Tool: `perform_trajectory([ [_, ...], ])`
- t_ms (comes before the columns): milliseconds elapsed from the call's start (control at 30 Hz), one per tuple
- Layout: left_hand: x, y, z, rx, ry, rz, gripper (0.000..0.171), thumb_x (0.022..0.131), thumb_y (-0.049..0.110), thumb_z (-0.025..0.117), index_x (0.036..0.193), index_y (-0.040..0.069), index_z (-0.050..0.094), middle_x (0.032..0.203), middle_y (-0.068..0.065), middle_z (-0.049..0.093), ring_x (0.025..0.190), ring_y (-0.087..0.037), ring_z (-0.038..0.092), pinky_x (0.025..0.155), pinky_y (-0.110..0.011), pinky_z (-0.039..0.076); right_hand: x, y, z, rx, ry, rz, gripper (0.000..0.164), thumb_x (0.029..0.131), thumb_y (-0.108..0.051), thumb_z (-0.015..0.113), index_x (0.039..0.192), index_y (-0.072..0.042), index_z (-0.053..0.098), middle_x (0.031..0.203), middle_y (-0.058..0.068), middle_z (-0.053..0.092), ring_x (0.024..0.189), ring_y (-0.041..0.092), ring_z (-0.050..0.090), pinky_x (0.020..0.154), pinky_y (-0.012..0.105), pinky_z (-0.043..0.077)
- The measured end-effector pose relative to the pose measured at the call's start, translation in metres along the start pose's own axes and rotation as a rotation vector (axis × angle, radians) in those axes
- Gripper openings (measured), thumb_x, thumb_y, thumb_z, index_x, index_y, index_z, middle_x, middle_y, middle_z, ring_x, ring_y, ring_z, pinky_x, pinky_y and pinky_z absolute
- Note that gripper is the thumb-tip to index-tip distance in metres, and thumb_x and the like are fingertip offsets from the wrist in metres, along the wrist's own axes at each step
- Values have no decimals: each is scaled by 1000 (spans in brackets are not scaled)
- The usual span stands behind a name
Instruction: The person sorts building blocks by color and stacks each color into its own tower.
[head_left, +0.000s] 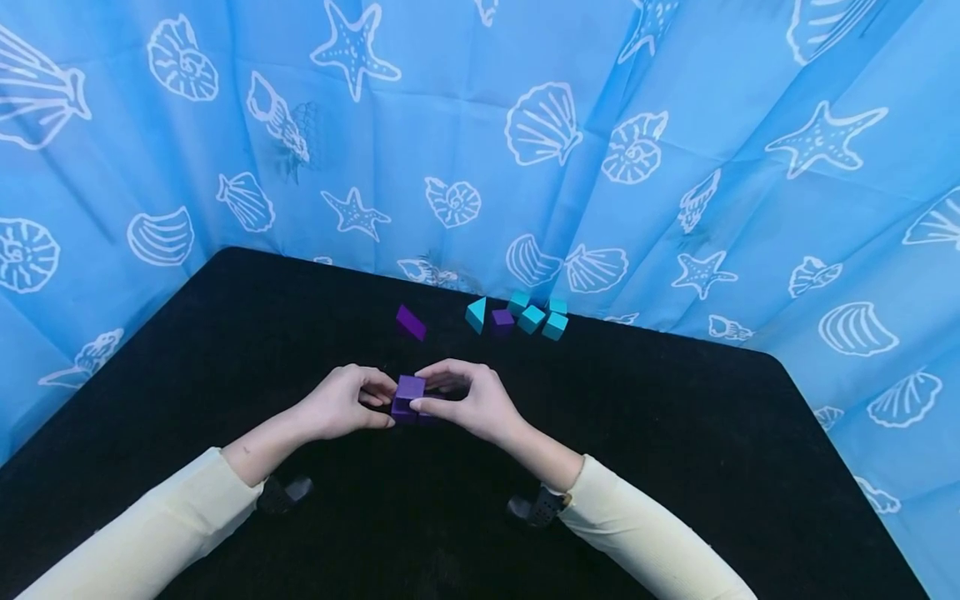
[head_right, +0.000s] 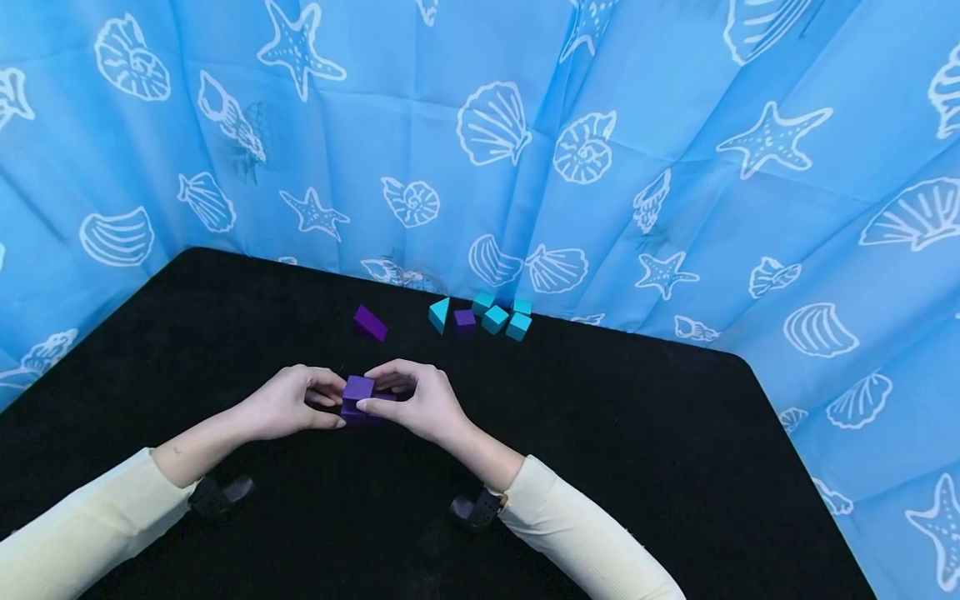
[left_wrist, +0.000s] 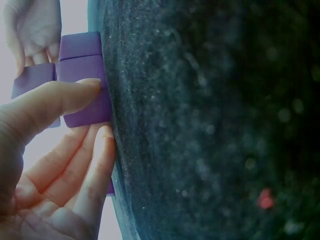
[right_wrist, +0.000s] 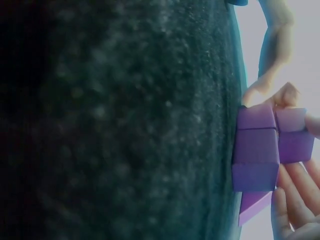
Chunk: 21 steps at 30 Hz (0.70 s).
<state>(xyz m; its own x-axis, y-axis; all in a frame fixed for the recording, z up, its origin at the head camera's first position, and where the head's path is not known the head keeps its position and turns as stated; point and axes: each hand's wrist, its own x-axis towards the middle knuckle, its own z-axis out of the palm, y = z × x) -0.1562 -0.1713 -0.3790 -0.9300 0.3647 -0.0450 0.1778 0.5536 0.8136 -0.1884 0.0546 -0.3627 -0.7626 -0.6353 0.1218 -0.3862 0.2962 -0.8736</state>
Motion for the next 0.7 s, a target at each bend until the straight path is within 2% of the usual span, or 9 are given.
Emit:
perform_trajectory([
  [200, 0, 1, 0, -3, -2, -4, 39, 77, 8, 75, 113, 1, 62, 106, -11, 64, 98, -21, 64, 87, -32, 55, -6, -24, -2, 12, -24, -3, 35, 84, -5, 70, 116, 5, 60, 115, 21, 66, 108, 34, 63, 96, 50, 48],
  [300, 0, 1, 0, 3, 1, -5, 39, 77, 8, 75, 114, 0, 62, 107, -11, 64, 98, -21, 64, 87, -33, 55, -7, -29, -1, 12, -24, -6, 35, 85, -6, 70, 116, 5, 61, 114, 21, 66, 108, 34, 63, 96, 51, 48],
  [533, 0, 2, 0, 6, 3, -7, 40, 77, 8, 75, 114, 0, 61, 107, -11, 63, 98, -20, 63, 87, -34, 55, -7, -29, -1, 23, -32, 7, 36, 85, -6, 69, 117, 5, 60, 115, 21, 65, 109, 36, 62, 96, 51, 47],
  [700, 0, 2, 0, 10, 2, -15, 40, 77, 8, 75, 114, 0, 62, 107, -11, 63, 98, -20, 64, 87, -33, 55, -5, -19, 0, 31, -41, 11, 39, 85, -6, 69, 121, 5, 58, 117, 21, 64, 111, 36, 60, 97, 51, 47],
])
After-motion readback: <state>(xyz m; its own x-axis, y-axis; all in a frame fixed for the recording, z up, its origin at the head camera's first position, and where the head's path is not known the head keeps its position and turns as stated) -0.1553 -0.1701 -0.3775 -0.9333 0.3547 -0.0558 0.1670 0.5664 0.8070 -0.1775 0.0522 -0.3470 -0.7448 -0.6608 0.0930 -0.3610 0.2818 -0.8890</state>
